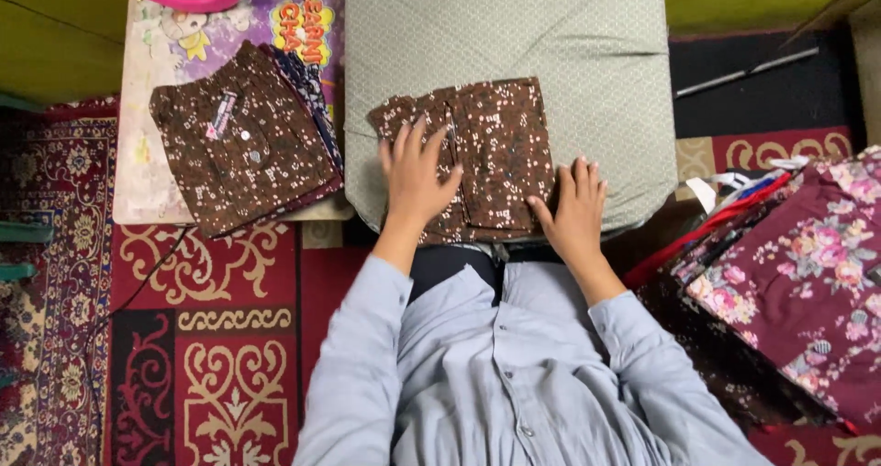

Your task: Folding patterned leggings and stacking them neatly.

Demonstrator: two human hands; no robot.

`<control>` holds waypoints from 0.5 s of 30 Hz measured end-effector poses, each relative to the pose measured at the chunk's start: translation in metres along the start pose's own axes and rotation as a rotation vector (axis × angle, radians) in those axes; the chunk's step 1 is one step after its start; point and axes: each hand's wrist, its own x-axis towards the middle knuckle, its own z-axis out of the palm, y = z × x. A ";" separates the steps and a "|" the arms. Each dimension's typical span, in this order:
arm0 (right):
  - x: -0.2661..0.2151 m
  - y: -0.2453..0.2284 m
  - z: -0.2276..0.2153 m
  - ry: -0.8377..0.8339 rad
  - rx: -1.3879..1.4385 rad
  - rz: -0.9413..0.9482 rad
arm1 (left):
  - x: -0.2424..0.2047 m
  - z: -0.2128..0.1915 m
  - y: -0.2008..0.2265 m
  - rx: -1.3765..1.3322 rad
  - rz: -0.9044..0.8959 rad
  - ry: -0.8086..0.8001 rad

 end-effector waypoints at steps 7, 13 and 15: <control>-0.002 -0.042 -0.023 0.083 0.395 -0.251 | 0.111 -0.010 0.092 0.183 0.619 -0.341; 0.014 -0.028 -0.067 0.062 0.551 -0.174 | 0.172 -0.008 0.069 0.340 0.632 -0.251; 0.040 -0.009 -0.075 0.029 0.538 -0.066 | 0.181 -0.028 0.049 0.117 0.647 -0.057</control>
